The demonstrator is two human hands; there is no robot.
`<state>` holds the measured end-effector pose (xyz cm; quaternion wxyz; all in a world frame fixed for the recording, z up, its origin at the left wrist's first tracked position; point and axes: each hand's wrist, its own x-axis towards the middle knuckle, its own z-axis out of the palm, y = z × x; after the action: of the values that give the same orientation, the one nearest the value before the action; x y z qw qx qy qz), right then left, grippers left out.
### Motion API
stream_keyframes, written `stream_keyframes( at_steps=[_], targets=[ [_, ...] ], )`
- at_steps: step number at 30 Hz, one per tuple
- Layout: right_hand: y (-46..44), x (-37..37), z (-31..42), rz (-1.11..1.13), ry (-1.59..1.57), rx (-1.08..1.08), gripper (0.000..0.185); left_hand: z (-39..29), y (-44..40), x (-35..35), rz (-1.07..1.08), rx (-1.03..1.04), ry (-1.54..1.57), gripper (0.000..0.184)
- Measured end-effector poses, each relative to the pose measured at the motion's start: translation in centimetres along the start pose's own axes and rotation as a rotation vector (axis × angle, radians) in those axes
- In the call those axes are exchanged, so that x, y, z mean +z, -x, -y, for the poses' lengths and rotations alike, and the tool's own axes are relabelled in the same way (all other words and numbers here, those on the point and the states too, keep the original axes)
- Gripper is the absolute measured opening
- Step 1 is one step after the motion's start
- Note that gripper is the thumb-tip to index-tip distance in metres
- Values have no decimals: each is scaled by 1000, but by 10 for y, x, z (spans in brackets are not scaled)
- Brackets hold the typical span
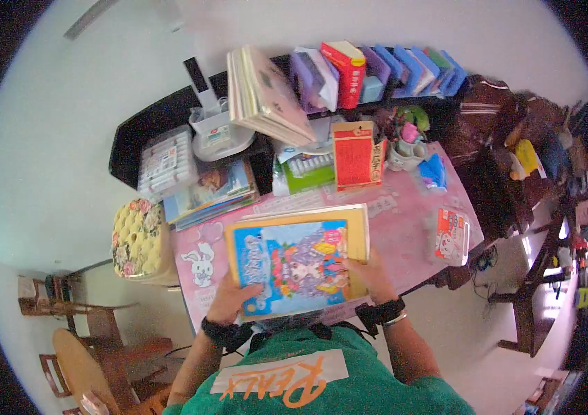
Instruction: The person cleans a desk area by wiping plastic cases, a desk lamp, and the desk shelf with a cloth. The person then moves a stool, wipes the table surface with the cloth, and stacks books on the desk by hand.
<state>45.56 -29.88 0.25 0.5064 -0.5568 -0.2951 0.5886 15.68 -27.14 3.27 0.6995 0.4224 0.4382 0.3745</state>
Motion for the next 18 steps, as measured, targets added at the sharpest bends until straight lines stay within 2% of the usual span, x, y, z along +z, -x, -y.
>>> stream_keyframes(
  at_steps=[3,6,8,11,14,18],
  targets=[
    [16,-24,28,-31,-57,108,45,22,-35,31,145,-202,190,44],
    [20,-72,-4,-142,-71,95,43,71,-70,47,240,-345,195,43],
    [16,-102,-23,-149,-7,-35,38,88,-88,68,280,-153,117,40],
    [15,-104,-6,-288,39,-55,33,110,-113,89,248,-167,-21,42],
    [0,-129,-19,-304,49,-34,33,145,-135,93,199,-82,-78,49],
    [-24,-147,-36,-294,59,-62,34,150,-145,94,173,-66,-165,59]
  ],
)
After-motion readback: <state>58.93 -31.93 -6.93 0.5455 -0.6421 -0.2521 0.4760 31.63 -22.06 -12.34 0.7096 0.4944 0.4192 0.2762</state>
